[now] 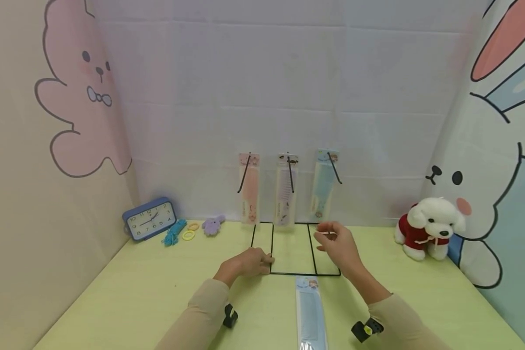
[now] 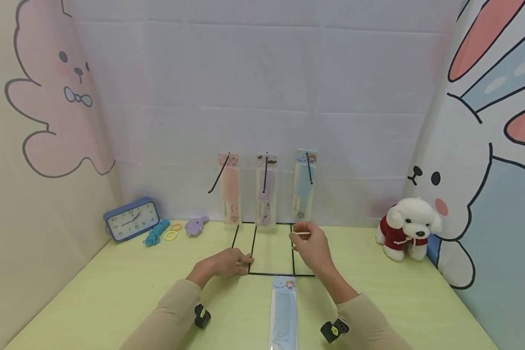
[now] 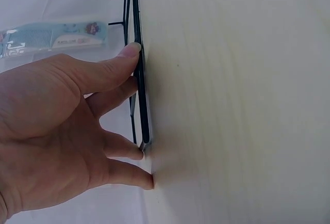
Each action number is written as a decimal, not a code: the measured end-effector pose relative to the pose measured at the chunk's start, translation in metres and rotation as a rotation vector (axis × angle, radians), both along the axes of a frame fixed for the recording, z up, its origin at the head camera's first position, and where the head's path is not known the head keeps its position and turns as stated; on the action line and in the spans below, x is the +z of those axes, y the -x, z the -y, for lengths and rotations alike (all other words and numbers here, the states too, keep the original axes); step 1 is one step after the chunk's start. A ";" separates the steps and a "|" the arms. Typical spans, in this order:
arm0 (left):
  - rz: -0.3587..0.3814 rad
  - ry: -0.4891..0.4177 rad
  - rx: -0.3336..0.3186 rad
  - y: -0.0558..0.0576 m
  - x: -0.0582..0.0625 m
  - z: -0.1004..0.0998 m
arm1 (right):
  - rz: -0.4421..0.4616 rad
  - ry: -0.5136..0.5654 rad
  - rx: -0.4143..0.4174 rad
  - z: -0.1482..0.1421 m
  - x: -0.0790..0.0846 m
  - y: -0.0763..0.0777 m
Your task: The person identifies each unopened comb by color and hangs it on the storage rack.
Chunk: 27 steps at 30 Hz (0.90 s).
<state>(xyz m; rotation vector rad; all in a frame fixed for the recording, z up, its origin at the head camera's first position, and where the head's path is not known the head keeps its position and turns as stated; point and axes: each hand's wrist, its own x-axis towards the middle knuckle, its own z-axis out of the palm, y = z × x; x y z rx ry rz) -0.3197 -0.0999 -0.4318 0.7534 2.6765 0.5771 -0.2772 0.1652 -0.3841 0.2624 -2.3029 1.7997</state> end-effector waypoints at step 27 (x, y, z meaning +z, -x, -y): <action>-0.009 0.008 -0.007 0.001 0.001 0.000 | 0.238 -0.523 0.222 -0.001 -0.033 -0.076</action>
